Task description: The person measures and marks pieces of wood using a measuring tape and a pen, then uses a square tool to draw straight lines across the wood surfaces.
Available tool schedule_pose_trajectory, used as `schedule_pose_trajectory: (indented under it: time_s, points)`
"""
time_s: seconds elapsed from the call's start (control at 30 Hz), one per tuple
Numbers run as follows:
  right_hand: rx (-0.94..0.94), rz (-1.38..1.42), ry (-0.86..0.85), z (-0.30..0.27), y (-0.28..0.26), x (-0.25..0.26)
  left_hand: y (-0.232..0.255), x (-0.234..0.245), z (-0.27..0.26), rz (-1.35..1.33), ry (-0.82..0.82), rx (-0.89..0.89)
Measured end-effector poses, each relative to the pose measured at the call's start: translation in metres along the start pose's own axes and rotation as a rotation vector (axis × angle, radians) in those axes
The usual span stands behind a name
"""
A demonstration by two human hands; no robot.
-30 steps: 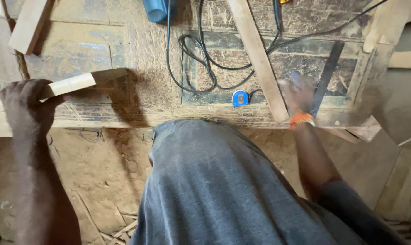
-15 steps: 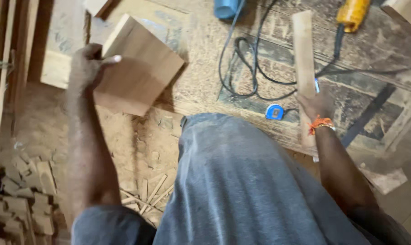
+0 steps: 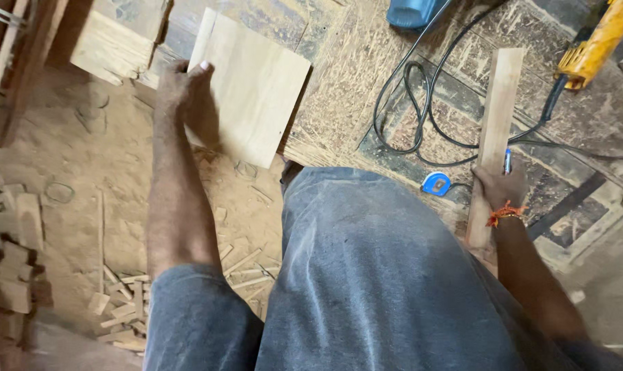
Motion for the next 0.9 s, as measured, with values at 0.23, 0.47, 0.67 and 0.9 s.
schedule_pose_trajectory:
  time_s: [0.23, 0.47, 0.67, 0.9]
  points:
    - [0.008, -0.104, 0.055, -0.012, 0.039, -0.001, -0.028, -0.003, 0.021, 0.066, 0.037, -0.021]
    - [0.243, 0.112, 0.107, -0.045, 0.030, 0.004, -0.031, -0.008, 0.010, 0.202, 0.071, -0.012]
    - [0.149, 0.381, -0.005, -0.068, -0.014, 0.024, -0.008, -0.001, -0.007, 0.278, 0.108, -0.076]
    - [0.220, 0.497, -0.153, -0.072, -0.072, 0.035, 0.002, -0.002, -0.009, 0.250, 0.087, -0.027]
Point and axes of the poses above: each hand's wrist, its own z-axis towards the middle knuckle, its own x-axis out of the back of the hand, y = z × x, the point moved 9 cm from there along z, towards the middle knuckle, and after that the axes turned 5 degrees about x, right-handed, at the moved point
